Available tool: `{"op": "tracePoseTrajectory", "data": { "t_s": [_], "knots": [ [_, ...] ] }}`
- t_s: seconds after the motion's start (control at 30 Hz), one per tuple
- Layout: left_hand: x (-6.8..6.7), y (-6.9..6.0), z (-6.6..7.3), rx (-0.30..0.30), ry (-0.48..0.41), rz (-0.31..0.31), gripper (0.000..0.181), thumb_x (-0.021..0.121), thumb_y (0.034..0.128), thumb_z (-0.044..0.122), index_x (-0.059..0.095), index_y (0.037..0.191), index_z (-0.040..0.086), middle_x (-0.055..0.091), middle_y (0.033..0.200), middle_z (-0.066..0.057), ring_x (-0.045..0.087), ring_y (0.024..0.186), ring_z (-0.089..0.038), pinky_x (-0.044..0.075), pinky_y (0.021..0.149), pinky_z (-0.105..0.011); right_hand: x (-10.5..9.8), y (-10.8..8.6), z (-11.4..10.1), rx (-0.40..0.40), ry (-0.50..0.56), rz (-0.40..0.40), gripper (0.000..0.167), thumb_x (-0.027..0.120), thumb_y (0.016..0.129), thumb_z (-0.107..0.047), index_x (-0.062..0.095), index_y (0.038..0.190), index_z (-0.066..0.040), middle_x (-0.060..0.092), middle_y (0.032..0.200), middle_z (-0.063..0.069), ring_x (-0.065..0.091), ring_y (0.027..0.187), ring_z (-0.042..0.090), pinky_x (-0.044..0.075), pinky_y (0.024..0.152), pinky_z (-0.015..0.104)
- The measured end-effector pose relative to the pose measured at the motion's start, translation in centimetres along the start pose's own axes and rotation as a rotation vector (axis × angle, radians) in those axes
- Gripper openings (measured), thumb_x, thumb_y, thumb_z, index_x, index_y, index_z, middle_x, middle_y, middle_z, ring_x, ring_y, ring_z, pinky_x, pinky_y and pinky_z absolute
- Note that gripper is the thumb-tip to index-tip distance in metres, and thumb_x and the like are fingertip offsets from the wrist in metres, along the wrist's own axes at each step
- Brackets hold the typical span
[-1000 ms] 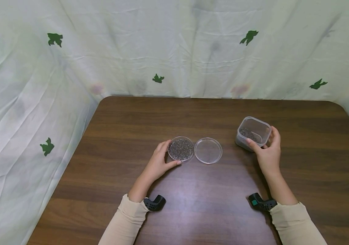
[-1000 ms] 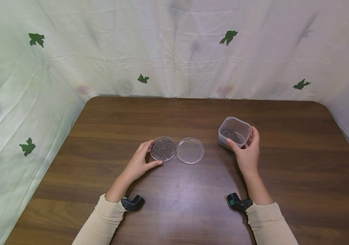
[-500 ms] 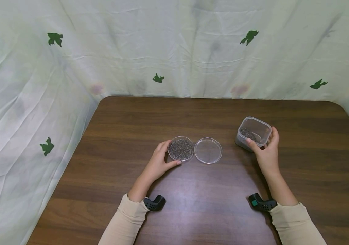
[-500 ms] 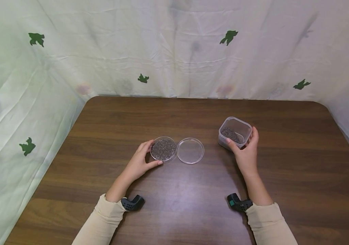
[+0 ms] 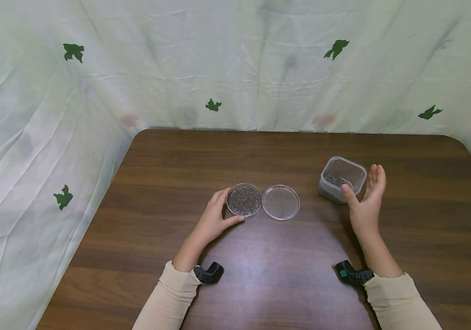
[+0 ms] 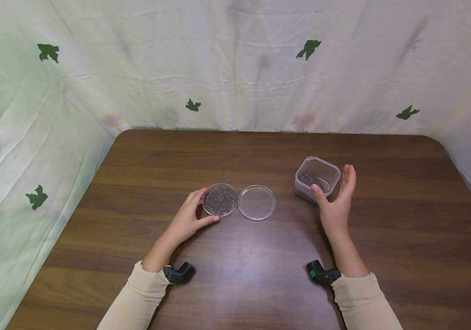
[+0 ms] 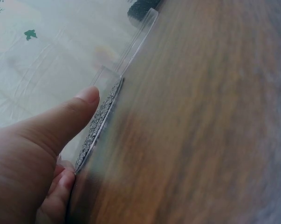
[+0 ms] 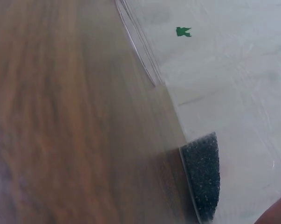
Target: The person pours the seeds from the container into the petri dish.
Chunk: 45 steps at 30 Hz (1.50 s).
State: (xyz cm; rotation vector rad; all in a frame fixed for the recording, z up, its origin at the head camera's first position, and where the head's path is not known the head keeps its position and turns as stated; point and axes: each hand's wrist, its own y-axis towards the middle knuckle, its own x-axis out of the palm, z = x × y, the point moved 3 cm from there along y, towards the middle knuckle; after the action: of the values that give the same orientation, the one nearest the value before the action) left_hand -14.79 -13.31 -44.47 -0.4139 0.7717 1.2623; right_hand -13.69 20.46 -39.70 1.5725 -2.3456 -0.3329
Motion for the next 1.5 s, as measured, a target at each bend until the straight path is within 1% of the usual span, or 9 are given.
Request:
{"op": "tracePoseTrajectory", "data": {
  "t_s": [0.17, 0.3, 0.57, 0.83, 1.0, 1.2, 1.27, 1.4, 1.5],
  "knots": [
    [0.0, 0.0, 0.0, -0.005, -0.002, -0.004, 0.085, 0.076, 0.0700, 0.034, 0.034, 0.135, 0.000, 0.038, 0.131, -0.018, 0.035, 0.121, -0.029, 0.029, 0.099, -0.042, -0.3, 0.1, 0.6, -0.151, 0.104, 0.042, 0.091, 0.076, 0.071, -0.011, 0.016, 0.137, 0.005, 0.022, 0.142, 0.016, 0.016, 0.132, 0.021, 0.008, 0.106, 0.026],
    [0.0, 0.0, 0.0, -0.003, -0.001, -0.001, 0.084, 0.076, 0.0702, 0.034, 0.034, 0.135, 0.000, 0.039, 0.131, -0.018, 0.035, 0.121, -0.029, 0.029, 0.099, -0.042, -0.3, 0.0, 0.8, -0.230, 0.150, 0.051, 0.092, 0.079, 0.067, -0.009, 0.019, 0.136, 0.007, 0.026, 0.140, 0.016, 0.018, 0.131, 0.024, 0.009, 0.106, 0.029],
    [0.0, 0.0, 0.1, 0.017, 0.004, 0.008, 0.084, 0.076, 0.0700, 0.033, 0.034, 0.135, -0.001, 0.039, 0.130, -0.018, 0.035, 0.120, -0.031, 0.030, 0.098, -0.044, 1.0, -0.9, -1.5, -0.264, 0.222, 0.008, 0.095, 0.081, 0.064, -0.008, 0.018, 0.134, 0.010, 0.024, 0.139, 0.022, 0.017, 0.131, 0.027, 0.010, 0.107, 0.031],
    [0.0, 0.0, 0.2, 0.008, -0.002, 0.006, 0.085, 0.077, 0.0693, 0.032, 0.035, 0.135, 0.000, 0.039, 0.130, -0.018, 0.036, 0.120, -0.030, 0.029, 0.099, -0.043, 1.6, -1.2, -0.7, -0.312, 0.165, -0.103, 0.097, 0.083, 0.062, -0.016, 0.023, 0.135, 0.008, 0.026, 0.139, 0.022, 0.018, 0.131, 0.030, 0.010, 0.107, 0.037],
    [0.0, 0.0, 0.2, 0.001, 0.000, 0.006, 0.085, 0.077, 0.0691, 0.032, 0.034, 0.135, 0.000, 0.039, 0.130, -0.018, 0.036, 0.120, -0.030, 0.029, 0.099, -0.043, 2.4, -1.7, -0.8, -0.348, 0.145, -0.186, 0.096, 0.081, 0.064, -0.020, 0.024, 0.133, 0.011, 0.026, 0.137, 0.027, 0.019, 0.130, 0.032, 0.011, 0.106, 0.039],
    [0.0, 0.0, 0.1, -0.006, 0.003, -0.002, 0.085, 0.077, 0.0696, 0.033, 0.034, 0.135, 0.000, 0.038, 0.131, -0.018, 0.035, 0.121, -0.029, 0.029, 0.099, -0.043, 3.8, -2.5, -1.9, -0.317, 0.075, -0.318, 0.093, 0.078, 0.068, -0.019, 0.021, 0.133, 0.015, 0.025, 0.135, 0.032, 0.022, 0.129, 0.032, 0.014, 0.106, 0.037],
    [0.0, 0.0, 0.1, -0.007, 0.003, -0.003, 0.085, 0.077, 0.0696, 0.033, 0.034, 0.135, 0.000, 0.038, 0.131, -0.018, 0.035, 0.121, -0.029, 0.029, 0.099, -0.043, 4.1, -2.7, -1.9, -0.283, 0.032, -0.363, 0.092, 0.078, 0.067, -0.011, 0.020, 0.133, 0.015, 0.024, 0.135, 0.032, 0.022, 0.129, 0.032, 0.016, 0.105, 0.036],
    [0.0, 0.0, 0.1, -0.008, 0.001, -0.005, 0.085, 0.077, 0.0696, 0.033, 0.034, 0.135, 0.000, 0.038, 0.131, -0.018, 0.035, 0.121, -0.030, 0.029, 0.099, -0.043, 4.6, -3.0, -1.6, -0.211, -0.086, -0.446, 0.095, 0.077, 0.058, 0.014, 0.019, 0.134, 0.014, 0.026, 0.137, 0.028, 0.022, 0.129, 0.032, 0.018, 0.105, 0.030],
    [0.0, 0.0, 0.1, -0.009, 0.000, -0.005, 0.085, 0.077, 0.0696, 0.033, 0.034, 0.135, 0.000, 0.038, 0.131, -0.018, 0.035, 0.121, -0.030, 0.029, 0.099, -0.044, 4.9, -3.2, -1.4, -0.167, -0.171, -0.493, 0.098, 0.074, 0.054, 0.022, 0.018, 0.134, 0.014, 0.026, 0.137, 0.028, 0.022, 0.129, 0.033, 0.018, 0.104, 0.025]
  ]
}}
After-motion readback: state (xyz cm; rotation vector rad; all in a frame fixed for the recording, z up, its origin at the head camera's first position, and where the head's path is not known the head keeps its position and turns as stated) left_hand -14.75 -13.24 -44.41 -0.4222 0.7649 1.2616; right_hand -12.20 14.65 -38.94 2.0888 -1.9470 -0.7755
